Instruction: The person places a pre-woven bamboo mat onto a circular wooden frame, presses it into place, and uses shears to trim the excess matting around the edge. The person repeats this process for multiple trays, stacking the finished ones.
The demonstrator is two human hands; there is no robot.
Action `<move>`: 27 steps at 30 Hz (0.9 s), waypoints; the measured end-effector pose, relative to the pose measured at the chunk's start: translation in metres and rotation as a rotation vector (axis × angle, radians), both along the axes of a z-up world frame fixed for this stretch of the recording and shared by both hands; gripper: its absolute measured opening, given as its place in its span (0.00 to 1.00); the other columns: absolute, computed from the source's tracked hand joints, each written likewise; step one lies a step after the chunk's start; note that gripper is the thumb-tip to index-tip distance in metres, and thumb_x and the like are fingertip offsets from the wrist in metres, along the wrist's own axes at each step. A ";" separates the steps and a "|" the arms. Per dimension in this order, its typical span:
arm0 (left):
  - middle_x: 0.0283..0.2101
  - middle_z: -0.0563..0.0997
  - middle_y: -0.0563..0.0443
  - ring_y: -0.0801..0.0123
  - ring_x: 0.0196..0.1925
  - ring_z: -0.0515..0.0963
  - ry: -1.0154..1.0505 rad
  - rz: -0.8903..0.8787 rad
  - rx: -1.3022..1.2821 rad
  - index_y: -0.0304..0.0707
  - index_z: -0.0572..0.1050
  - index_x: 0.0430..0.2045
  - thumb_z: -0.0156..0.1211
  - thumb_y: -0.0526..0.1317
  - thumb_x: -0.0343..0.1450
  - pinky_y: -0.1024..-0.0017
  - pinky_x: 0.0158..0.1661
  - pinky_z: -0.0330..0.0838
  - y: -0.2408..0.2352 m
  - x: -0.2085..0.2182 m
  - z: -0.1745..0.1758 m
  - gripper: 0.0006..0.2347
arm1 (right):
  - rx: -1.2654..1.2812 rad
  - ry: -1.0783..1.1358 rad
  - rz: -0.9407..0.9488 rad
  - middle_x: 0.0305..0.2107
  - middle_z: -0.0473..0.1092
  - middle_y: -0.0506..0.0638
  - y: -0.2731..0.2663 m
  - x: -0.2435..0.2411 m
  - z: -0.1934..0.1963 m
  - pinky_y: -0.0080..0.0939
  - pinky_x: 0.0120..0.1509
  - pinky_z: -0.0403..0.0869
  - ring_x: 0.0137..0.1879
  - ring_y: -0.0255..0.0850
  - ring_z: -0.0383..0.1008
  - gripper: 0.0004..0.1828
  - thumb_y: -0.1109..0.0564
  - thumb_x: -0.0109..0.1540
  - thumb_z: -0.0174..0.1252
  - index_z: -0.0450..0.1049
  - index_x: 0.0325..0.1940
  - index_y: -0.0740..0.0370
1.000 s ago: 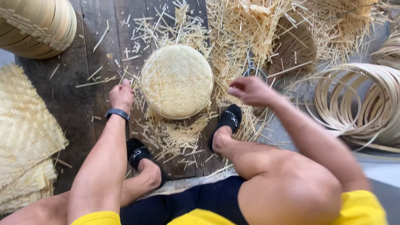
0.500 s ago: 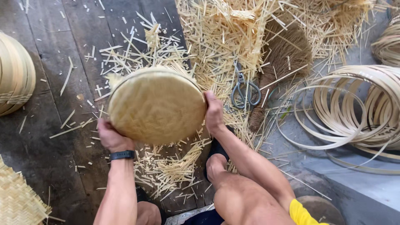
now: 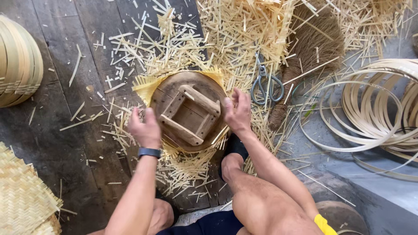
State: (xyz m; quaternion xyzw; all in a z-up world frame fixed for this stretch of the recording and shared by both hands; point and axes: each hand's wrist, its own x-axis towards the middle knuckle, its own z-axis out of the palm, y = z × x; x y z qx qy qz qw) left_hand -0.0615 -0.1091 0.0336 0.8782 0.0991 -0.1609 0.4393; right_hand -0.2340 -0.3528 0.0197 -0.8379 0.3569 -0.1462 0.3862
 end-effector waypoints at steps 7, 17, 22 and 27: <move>0.73 0.48 0.26 0.38 0.75 0.48 -0.275 -0.213 0.274 0.30 0.46 0.71 0.67 0.32 0.60 0.46 0.72 0.41 -0.061 -0.070 0.000 0.44 | -0.194 0.209 0.691 0.39 0.70 0.59 0.007 0.081 0.056 0.52 0.51 0.68 0.41 0.50 0.70 0.43 0.47 0.61 0.64 0.55 0.78 0.50; 0.73 0.54 0.33 0.43 0.76 0.54 -0.337 -0.378 0.331 0.47 0.65 0.69 0.63 0.29 0.61 0.52 0.73 0.51 -0.038 -0.059 -0.014 0.35 | -0.075 0.101 0.465 0.31 0.70 0.55 0.033 0.051 0.031 0.48 0.43 0.74 0.36 0.46 0.71 0.37 0.52 0.60 0.65 0.64 0.74 0.48; 0.75 0.48 0.28 0.39 0.77 0.47 -0.394 -0.491 0.487 0.40 0.59 0.70 0.66 0.46 0.68 0.45 0.72 0.41 -0.040 -0.062 -0.014 0.34 | -0.178 -0.249 0.064 0.38 0.74 0.47 -0.032 0.020 -0.013 0.39 0.45 0.79 0.41 0.37 0.76 0.08 0.58 0.71 0.59 0.78 0.54 0.58; 0.77 0.44 0.25 0.39 0.81 0.39 -0.254 -0.529 0.172 0.19 0.42 0.73 0.64 0.61 0.71 0.42 0.76 0.36 -0.100 -0.075 -0.010 0.49 | -0.705 0.254 0.038 0.39 0.70 0.63 -0.112 -0.042 -0.049 0.54 0.46 0.78 0.42 0.58 0.75 0.30 0.52 0.48 0.69 0.68 0.49 0.64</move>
